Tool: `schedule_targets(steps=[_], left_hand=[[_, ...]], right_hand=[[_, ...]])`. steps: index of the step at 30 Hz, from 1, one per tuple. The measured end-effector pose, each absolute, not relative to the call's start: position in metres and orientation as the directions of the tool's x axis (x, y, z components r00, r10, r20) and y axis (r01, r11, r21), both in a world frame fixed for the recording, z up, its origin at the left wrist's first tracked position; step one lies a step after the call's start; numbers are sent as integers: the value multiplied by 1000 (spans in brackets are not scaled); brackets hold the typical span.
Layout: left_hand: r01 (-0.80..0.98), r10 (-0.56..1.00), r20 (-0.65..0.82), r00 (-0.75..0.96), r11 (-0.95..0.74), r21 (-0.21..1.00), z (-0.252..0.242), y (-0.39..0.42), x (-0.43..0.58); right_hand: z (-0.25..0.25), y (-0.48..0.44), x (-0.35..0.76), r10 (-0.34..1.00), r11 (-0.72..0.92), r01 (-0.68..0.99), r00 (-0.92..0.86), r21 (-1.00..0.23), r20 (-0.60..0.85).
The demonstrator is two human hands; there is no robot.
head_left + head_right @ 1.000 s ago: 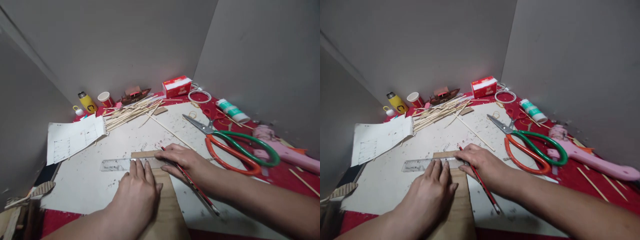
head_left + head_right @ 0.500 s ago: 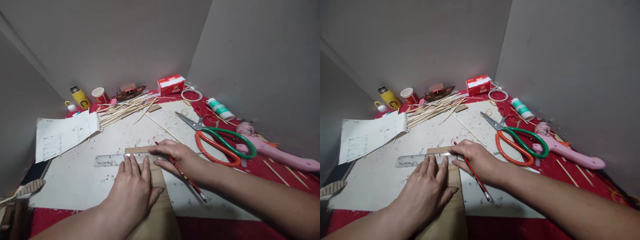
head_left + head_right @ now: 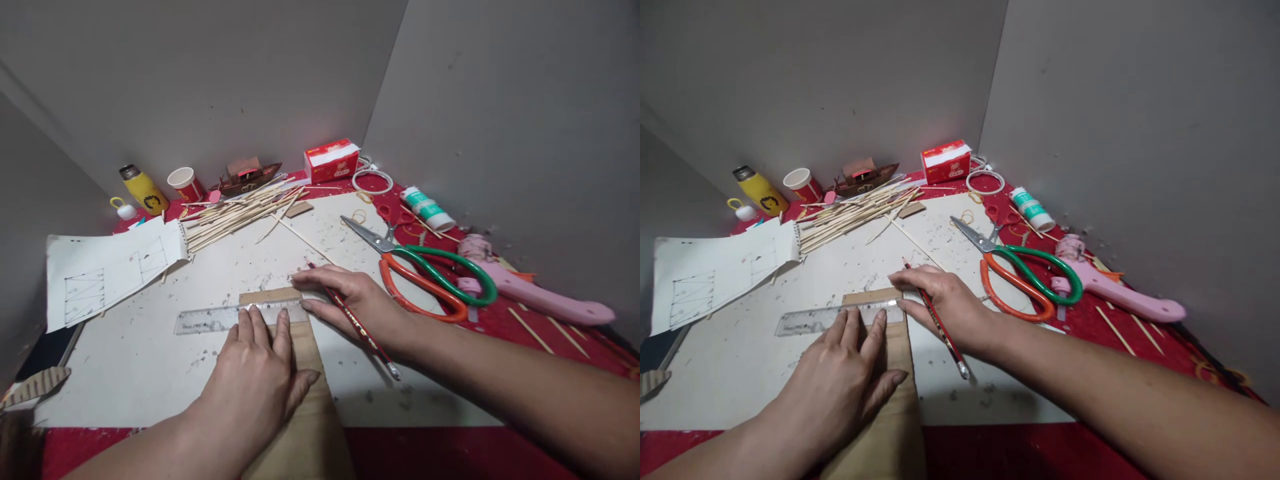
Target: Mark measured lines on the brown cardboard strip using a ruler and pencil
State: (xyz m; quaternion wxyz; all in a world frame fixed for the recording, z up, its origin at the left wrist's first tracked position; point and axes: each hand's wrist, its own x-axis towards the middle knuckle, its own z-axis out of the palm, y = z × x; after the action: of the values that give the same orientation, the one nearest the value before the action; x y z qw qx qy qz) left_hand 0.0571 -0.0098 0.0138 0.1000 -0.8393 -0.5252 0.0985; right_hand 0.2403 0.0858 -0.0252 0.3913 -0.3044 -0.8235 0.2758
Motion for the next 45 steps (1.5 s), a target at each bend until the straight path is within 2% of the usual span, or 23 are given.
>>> schedule_targets(steps=[4,7,13,21,24,29,38,45], left_hand=[[863,903,-88,421,-428,-268,16,-9,58],[868,906,-104,410,-423,-261,17,-9,58],[886,917,-60,394,-397,-239,19,-12,57],[902,894,116,432,-426,-77,14,-17,31],[909,893,170,416,-412,-60,8,-21,23],[922,908,164,386,-386,-31,2,-25,22],[926,917,129,377,-369,-81,5,-27,22],[924,919,102,380,-372,-85,2,-27,21]], right_hand=[[-26,84,239,602,769,242,-584,-591,544],[-32,87,238,529,819,230,-658,-526,536],[-28,87,237,495,838,263,-735,-477,464],[-21,85,236,496,844,338,-786,-416,368],[-23,85,236,508,837,344,-778,-425,370],[-25,86,236,511,834,330,-763,-442,396],[-27,88,235,500,844,277,-716,-460,486],[-26,96,242,627,762,330,-590,-557,509]])
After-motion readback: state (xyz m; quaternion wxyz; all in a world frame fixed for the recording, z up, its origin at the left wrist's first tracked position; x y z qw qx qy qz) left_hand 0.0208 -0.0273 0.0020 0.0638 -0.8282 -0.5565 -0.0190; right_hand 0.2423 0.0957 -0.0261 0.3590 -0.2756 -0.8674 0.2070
